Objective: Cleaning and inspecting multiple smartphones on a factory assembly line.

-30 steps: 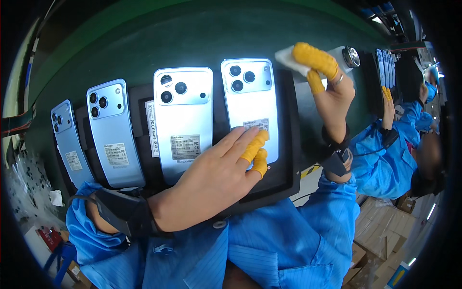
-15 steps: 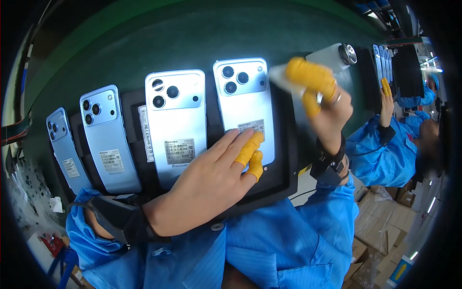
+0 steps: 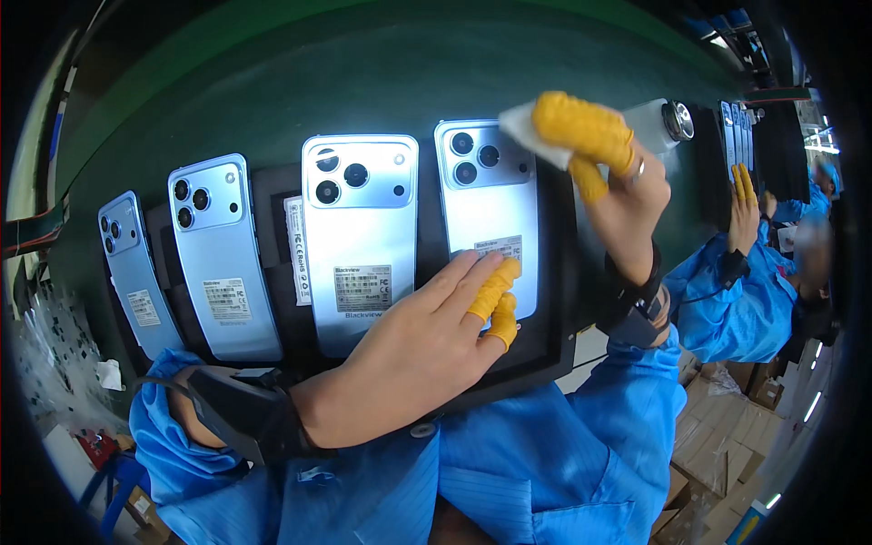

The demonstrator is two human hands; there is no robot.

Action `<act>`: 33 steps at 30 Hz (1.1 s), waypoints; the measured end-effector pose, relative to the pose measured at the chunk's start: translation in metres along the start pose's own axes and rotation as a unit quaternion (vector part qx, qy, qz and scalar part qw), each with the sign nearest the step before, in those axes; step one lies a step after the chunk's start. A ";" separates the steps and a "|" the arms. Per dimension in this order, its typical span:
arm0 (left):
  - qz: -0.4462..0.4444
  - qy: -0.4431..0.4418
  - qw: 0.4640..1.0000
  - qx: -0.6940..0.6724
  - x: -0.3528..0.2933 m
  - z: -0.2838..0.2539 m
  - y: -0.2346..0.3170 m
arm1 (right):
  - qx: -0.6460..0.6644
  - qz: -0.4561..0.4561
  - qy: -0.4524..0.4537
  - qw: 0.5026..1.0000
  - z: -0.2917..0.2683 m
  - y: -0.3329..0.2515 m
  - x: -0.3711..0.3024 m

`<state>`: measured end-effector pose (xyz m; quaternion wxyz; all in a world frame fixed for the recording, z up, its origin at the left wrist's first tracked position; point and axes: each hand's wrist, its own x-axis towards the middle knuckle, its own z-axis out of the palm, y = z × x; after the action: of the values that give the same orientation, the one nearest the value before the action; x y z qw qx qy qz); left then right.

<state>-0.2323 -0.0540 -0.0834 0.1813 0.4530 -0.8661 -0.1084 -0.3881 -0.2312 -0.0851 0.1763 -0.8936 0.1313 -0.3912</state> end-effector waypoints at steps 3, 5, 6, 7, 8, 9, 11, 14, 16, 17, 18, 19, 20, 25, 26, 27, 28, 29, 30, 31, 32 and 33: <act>0.017 -0.022 1.000 0.010 0.000 -0.002 -0.003 | 0.000 -0.027 -0.020 0.999 0.016 0.010 0.012; 0.016 -0.023 1.000 0.003 0.003 0.000 -0.003 | 0.036 -0.053 -0.128 0.990 0.025 0.011 0.018; 0.009 -0.023 1.000 -0.006 0.002 0.000 -0.001 | 0.041 -0.062 -0.131 0.989 0.027 0.012 0.016; 0.003 -0.024 1.000 -0.007 0.002 -0.001 -0.001 | 0.045 -0.071 -0.134 0.987 0.029 0.013 0.013; -0.006 -0.028 1.000 -0.012 0.003 -0.003 0.000 | 0.050 -0.072 -0.137 0.987 0.030 0.012 0.014; -0.011 -0.033 0.999 -0.017 0.003 -0.003 0.000 | 0.091 -0.084 -0.145 0.982 0.029 0.010 0.014; -0.017 -0.032 0.999 -0.027 0.004 -0.001 0.000 | 0.132 -0.107 -0.196 0.966 0.025 0.011 0.008; -0.020 -0.035 0.999 -0.031 0.003 -0.002 0.001 | 0.186 -0.073 -0.179 0.963 0.015 0.017 0.014; -0.019 -0.034 0.999 -0.022 0.004 -0.004 0.000 | 0.204 -0.059 -0.172 0.962 0.007 0.029 0.015; -0.016 -0.045 0.999 -0.011 0.004 -0.005 0.000 | 0.206 -0.051 -0.165 0.963 0.004 0.034 0.015; -0.010 -0.056 0.998 -0.002 0.003 -0.006 0.000 | 0.195 -0.049 -0.168 0.965 -0.002 0.039 0.016; -0.008 -0.053 0.999 -0.002 0.002 -0.005 0.000 | 0.184 -0.048 -0.172 0.967 -0.007 0.042 0.018; -0.004 -0.053 0.999 0.003 0.000 -0.004 0.000 | 0.181 -0.049 -0.173 0.967 -0.008 0.041 0.016; 0.004 -0.061 0.998 0.015 -0.016 0.000 -0.005 | 0.115 0.039 -0.011 0.993 0.029 0.013 0.014; 0.000 -0.054 0.998 0.011 -0.017 0.001 -0.006 | 0.104 -0.004 -0.073 0.992 0.035 0.016 0.011; -0.008 -0.042 0.999 0.005 -0.007 0.000 -0.001 | 0.126 -0.037 -0.127 0.983 0.033 0.015 0.018; -0.012 -0.041 0.999 0.002 0.003 -0.002 0.003 | 0.149 -0.056 -0.149 0.976 0.025 0.020 0.022; -0.019 -0.040 0.999 -0.007 0.012 -0.005 0.006 | 0.172 -0.075 -0.170 0.967 0.016 0.028 0.025; -0.022 -0.043 0.999 -0.014 0.013 -0.005 0.005 | 0.172 -0.073 -0.168 0.968 0.013 0.033 0.026; -0.021 -0.046 0.999 -0.014 0.013 -0.006 0.004 | 0.174 -0.068 -0.162 0.969 0.006 0.039 0.026; -0.014 -0.063 0.998 -0.008 0.012 -0.007 0.003 | 0.176 -0.064 -0.158 0.970 0.000 0.043 0.024; -0.004 -0.077 0.997 -0.001 0.012 -0.007 0.002 | 0.174 -0.063 -0.156 0.970 -0.005 0.046 0.021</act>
<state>-0.2372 -0.0631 -0.0737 0.1141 0.4467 -0.8755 -0.1447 -0.3824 -0.2822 -0.0874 0.3222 -0.9059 -0.0245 -0.2737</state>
